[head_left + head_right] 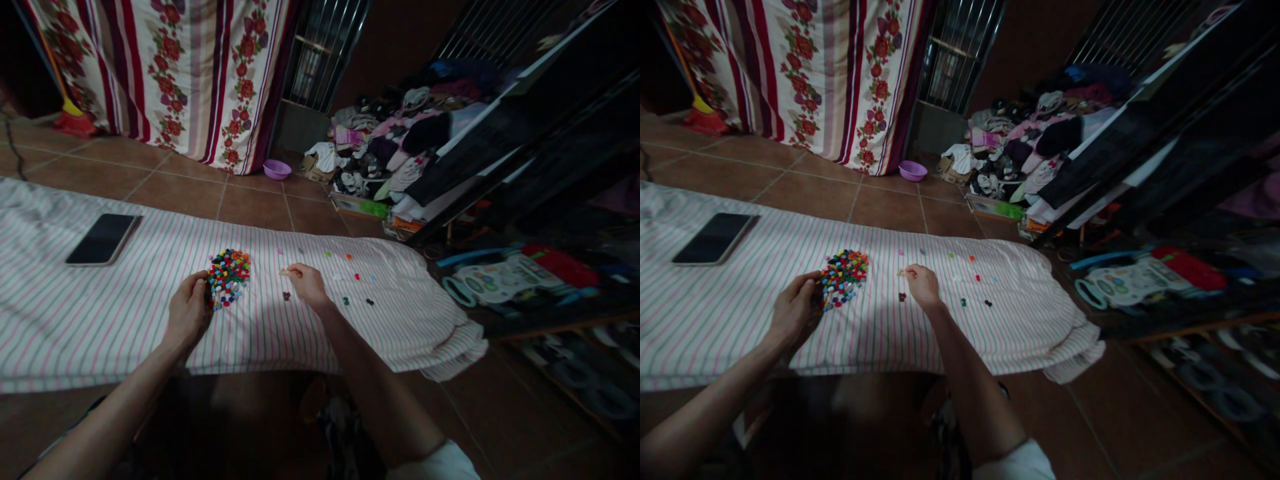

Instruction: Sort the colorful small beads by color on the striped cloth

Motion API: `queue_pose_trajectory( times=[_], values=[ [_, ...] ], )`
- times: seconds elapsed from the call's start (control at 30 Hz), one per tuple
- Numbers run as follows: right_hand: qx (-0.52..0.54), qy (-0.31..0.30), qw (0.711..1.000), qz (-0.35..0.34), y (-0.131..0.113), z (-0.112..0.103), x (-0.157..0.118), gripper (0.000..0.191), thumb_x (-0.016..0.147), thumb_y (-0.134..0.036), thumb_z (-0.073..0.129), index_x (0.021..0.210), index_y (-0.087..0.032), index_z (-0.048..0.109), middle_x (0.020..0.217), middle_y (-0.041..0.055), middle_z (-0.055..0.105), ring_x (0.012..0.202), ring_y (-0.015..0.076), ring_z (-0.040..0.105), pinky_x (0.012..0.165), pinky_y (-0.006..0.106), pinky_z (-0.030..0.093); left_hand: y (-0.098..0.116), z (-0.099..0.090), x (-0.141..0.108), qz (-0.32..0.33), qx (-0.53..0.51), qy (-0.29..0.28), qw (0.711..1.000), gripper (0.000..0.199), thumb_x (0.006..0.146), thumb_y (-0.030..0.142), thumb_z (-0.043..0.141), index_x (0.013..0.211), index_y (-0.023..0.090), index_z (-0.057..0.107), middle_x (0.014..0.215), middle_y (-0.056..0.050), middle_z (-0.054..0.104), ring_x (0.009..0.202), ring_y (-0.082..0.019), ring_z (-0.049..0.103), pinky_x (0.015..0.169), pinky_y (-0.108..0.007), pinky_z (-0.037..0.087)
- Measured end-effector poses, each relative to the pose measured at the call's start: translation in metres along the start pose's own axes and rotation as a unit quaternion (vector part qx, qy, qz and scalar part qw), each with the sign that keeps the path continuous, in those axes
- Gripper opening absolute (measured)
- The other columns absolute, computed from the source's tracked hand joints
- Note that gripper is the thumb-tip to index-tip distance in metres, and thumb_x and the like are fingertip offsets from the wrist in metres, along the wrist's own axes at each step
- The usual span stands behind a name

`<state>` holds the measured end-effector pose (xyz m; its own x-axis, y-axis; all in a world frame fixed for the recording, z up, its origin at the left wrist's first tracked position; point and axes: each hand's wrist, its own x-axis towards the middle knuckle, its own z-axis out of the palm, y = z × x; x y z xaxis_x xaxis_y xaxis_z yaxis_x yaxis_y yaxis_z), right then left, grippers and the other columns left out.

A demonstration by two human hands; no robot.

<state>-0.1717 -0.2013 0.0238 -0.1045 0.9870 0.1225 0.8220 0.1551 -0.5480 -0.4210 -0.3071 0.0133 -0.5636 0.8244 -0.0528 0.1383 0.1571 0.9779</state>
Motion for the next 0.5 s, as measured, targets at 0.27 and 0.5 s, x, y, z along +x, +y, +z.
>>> queue_pose_trajectory(
  times=[0.27, 0.5],
  values=[
    [-0.049, -0.014, 0.999, 0.011, 0.0048, 0.0052, 0.0018, 0.021, 0.087, -0.021, 0.055, 0.089, -0.024, 0.076, 0.082, 0.0016, 0.074, 0.073, 0.0158, 0.063, 0.065, 0.024, 0.040, -0.0008, -0.0009, 0.0005, 0.003, 0.008, -0.001, 1.000, 0.045, 0.079, 0.046, 0.046, 0.107, 0.018, 0.067, 0.105, -0.009, 0.070, 0.100, -0.026, 0.064, 0.093, -0.042, 0.049],
    [-0.070, -0.026, 0.997, -0.012, 0.0003, 0.0040, 0.0042, 0.019, 0.088, -0.019, 0.058, 0.098, -0.021, 0.075, 0.087, 0.0030, 0.075, 0.075, 0.0144, 0.062, 0.067, 0.023, 0.040, 0.0038, -0.0003, -0.0007, 0.008, 0.020, 0.007, 1.000, 0.044, 0.077, 0.045, 0.044, 0.103, 0.017, 0.066, 0.103, -0.010, 0.070, 0.098, -0.025, 0.063, 0.092, -0.039, 0.048]
  ],
)
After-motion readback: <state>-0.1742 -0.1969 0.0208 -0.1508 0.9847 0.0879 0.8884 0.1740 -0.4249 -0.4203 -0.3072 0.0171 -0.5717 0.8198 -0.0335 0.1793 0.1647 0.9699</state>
